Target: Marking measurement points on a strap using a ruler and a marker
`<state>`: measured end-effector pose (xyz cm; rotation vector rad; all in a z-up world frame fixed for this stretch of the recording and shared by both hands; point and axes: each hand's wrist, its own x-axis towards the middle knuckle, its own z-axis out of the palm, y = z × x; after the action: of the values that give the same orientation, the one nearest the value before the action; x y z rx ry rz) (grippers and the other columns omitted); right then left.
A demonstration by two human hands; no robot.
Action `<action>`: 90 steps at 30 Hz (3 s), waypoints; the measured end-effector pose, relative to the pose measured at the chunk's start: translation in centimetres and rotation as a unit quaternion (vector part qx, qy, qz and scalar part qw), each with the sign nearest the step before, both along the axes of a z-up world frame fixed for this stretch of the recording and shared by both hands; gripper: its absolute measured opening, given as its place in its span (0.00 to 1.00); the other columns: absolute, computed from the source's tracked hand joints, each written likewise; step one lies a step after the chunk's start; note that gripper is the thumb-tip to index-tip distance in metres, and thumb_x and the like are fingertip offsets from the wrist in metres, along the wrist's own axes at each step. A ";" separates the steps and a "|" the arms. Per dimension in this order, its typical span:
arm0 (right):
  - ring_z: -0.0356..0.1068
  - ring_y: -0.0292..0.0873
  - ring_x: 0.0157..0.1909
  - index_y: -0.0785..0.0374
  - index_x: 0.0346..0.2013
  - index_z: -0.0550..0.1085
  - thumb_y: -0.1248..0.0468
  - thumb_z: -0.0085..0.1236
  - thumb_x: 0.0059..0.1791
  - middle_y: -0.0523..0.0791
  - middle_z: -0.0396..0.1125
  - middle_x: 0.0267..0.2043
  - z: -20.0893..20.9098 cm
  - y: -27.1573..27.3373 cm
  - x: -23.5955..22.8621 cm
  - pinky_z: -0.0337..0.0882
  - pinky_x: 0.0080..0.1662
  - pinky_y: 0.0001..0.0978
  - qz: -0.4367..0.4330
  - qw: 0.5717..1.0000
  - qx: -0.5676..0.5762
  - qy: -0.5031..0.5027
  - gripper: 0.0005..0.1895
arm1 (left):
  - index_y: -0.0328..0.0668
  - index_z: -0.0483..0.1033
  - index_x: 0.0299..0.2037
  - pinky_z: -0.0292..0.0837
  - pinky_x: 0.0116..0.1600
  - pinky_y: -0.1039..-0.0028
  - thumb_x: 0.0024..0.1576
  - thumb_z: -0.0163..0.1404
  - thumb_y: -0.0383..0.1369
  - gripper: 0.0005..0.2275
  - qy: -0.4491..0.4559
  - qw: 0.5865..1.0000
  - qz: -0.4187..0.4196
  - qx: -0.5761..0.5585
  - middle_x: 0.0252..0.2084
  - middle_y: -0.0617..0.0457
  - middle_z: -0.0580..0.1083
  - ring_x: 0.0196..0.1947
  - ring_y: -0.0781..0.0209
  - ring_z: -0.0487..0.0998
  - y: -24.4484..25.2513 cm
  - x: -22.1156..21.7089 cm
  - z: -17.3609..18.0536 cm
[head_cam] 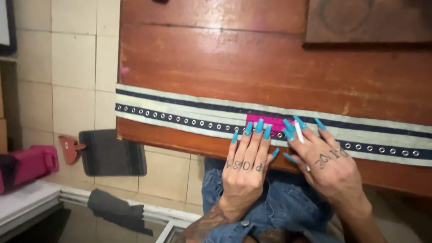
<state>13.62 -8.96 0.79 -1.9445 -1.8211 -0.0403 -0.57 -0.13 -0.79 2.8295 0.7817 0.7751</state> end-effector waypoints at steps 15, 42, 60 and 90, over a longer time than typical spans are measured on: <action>0.67 0.48 0.45 0.69 0.41 0.69 0.63 0.56 0.42 0.51 0.68 0.39 -0.3 0.3 -0.3 0.65 0.53 0.44 0.010 0.998 -0.002 -0.056 0.16 | 0.34 0.69 0.47 0.63 0.56 0.61 0.57 0.47 0.31 0.11 -0.013 0.999 -0.009 -0.046 0.50 0.45 0.68 0.51 0.52 0.69 0.2 0.1 0.7; 0.68 0.47 0.43 0.68 0.40 0.70 0.62 0.57 0.41 0.49 0.68 0.38 -0.2 0.5 -0.4 0.66 0.53 0.43 -0.001 0.999 -0.001 -0.052 0.16 | 0.35 0.70 0.47 0.62 0.56 0.60 0.56 0.48 0.31 0.11 -0.021 0.998 -0.002 -0.054 0.50 0.47 0.68 0.51 0.53 0.69 0.1 0.2 0.4; 0.63 0.66 0.43 0.86 0.49 0.55 0.70 0.30 0.57 0.70 0.53 0.52 -1.2 -0.4 -0.3 0.70 0.49 0.56 -0.249 0.885 0.236 0.313 0.15 | 0.37 0.72 0.46 0.61 0.56 0.62 0.56 0.48 0.31 0.10 -0.012 0.999 0.006 -0.038 0.49 0.47 0.69 0.51 0.54 0.69 -0.1 0.2 0.0; 0.62 0.33 0.22 0.67 0.32 0.68 0.64 0.46 0.49 0.43 0.64 0.22 0.2 6.0 -0.2 0.61 0.26 0.21 -0.189 0.921 -0.042 0.339 0.07 | 0.36 0.71 0.46 0.63 0.55 0.61 0.56 0.49 0.31 0.11 -0.048 0.997 0.007 -0.055 0.50 0.48 0.69 0.51 0.54 0.70 0.4 -0.3 0.2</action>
<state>13.40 -2.99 0.98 -1.9979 -1.0017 0.5292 -0.90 0.22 -0.61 2.6720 0.8037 0.8366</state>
